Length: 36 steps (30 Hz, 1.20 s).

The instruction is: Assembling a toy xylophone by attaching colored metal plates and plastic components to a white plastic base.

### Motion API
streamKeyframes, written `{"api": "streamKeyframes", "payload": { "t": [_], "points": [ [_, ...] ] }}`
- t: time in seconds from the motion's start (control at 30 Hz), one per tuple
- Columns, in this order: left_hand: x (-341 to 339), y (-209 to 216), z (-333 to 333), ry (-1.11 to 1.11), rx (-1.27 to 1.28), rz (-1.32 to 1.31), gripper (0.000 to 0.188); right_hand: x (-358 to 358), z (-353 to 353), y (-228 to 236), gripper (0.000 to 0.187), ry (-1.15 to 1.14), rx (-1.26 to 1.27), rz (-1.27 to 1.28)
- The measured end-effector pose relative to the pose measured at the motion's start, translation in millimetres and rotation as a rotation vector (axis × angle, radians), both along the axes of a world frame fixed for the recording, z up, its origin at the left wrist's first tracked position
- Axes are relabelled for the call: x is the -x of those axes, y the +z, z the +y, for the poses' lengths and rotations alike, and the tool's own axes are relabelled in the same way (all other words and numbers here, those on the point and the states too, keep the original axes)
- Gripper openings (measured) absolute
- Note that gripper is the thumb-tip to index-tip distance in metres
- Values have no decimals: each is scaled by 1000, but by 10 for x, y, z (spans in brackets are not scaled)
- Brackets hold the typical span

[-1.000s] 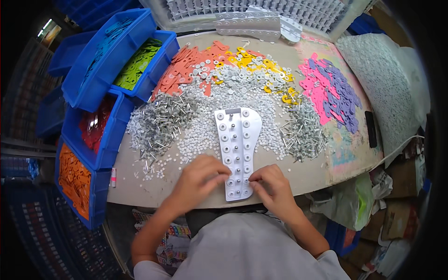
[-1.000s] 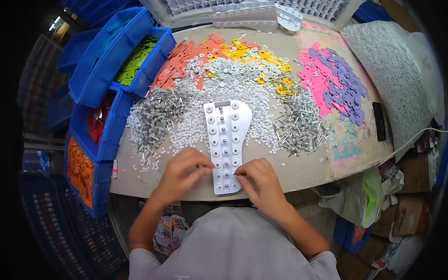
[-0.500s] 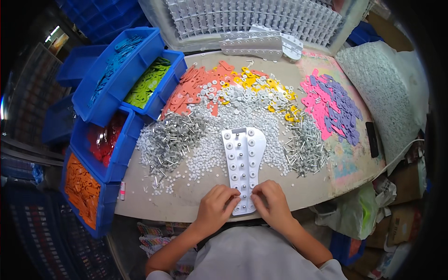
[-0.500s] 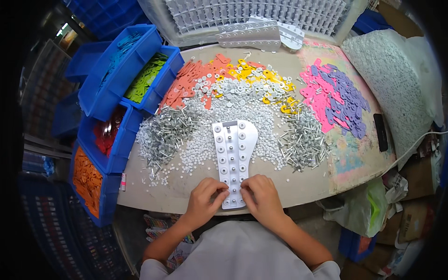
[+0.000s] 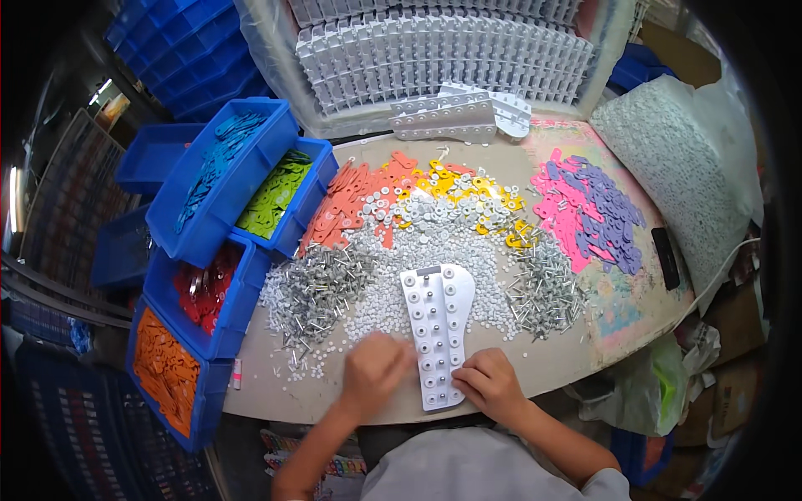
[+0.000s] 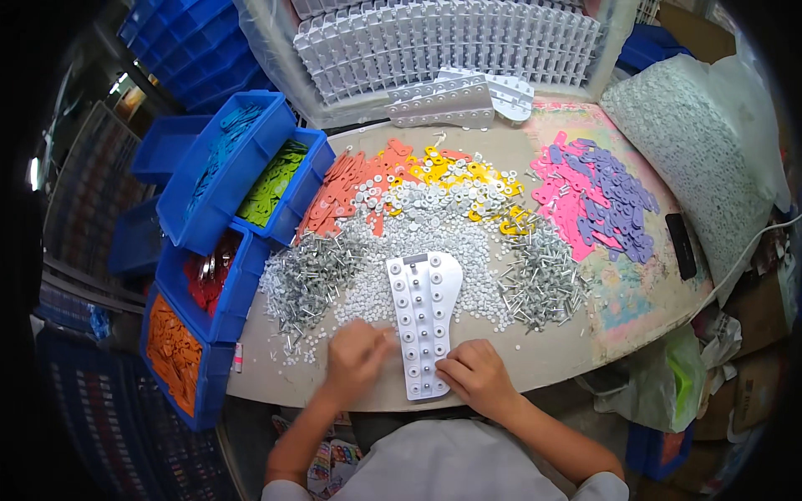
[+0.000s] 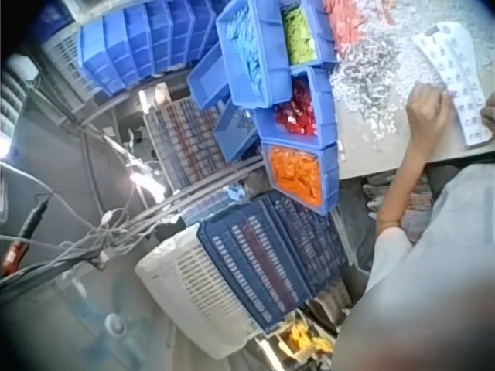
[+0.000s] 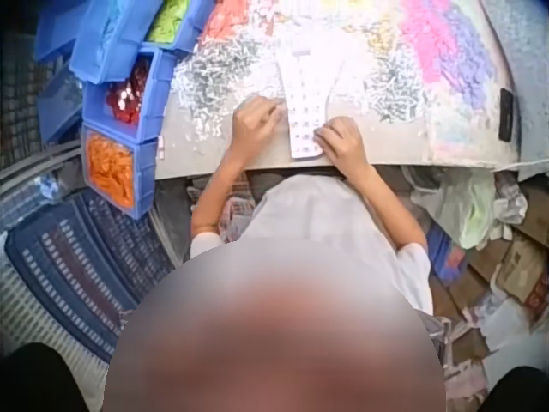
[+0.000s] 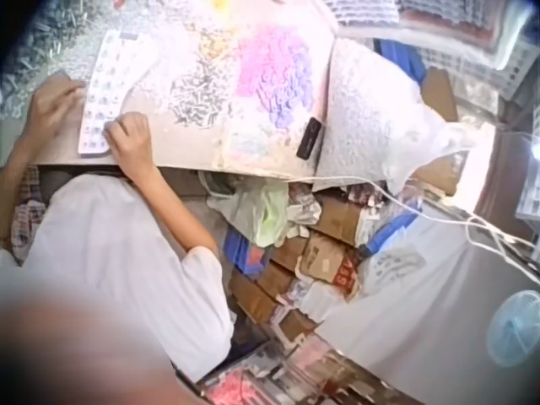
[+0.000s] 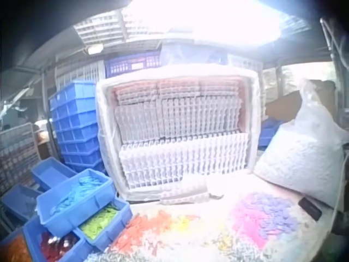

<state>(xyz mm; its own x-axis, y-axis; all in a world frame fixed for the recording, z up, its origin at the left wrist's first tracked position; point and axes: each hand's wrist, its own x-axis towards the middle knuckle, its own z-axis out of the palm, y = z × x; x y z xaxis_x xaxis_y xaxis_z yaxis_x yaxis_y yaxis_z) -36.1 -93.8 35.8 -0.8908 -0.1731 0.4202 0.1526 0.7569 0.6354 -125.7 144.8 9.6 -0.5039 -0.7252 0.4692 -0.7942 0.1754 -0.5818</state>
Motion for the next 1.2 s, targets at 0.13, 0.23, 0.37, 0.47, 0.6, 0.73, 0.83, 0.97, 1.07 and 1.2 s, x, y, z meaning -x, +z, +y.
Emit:
{"api": "streamKeyframes", "payload": {
  "t": [0.13, 0.23, 0.37, 0.47, 0.6, 0.73, 0.83, 0.97, 1.07, 1.2],
  "points": [
    [806, 166, -561, 173, 114, 73, 21, 6, 20, 37, 25, 13, 25, -6],
    [1349, 37, -979, 174, 185, 47, 21, 26, 69, 8, 23, -17, 44, -22],
    [1746, -199, -1193, 168, 302, -41, 20, 14, 105, -34, 18, -118, 107, -65],
    [1843, -309, -1260, 168, 376, -125, 17, -3, 110, -78, 17, -182, 152, -104],
    [1885, -352, -1251, 144, 467, -101, 12, -3, 95, -40, 13, -196, 171, -106],
    [1835, -308, -1253, 177, 453, -49, 11, 8, 67, -32, 8, -189, 158, -129],
    [1701, -242, -1271, 209, 361, -43, 11, 24, 69, -50, 6, -192, 162, -137],
    [1515, -133, -1238, 281, 308, -30, 9, 29, 52, -58, 6, -217, 203, -140],
    [1523, -92, -1320, 290, 294, -45, 8, 26, 43, -50, 5, -229, 210, -166],
    [1652, -181, -1462, 244, 279, -60, 10, 21, 45, -42, 5, -232, 185, -177]
  ]
}}
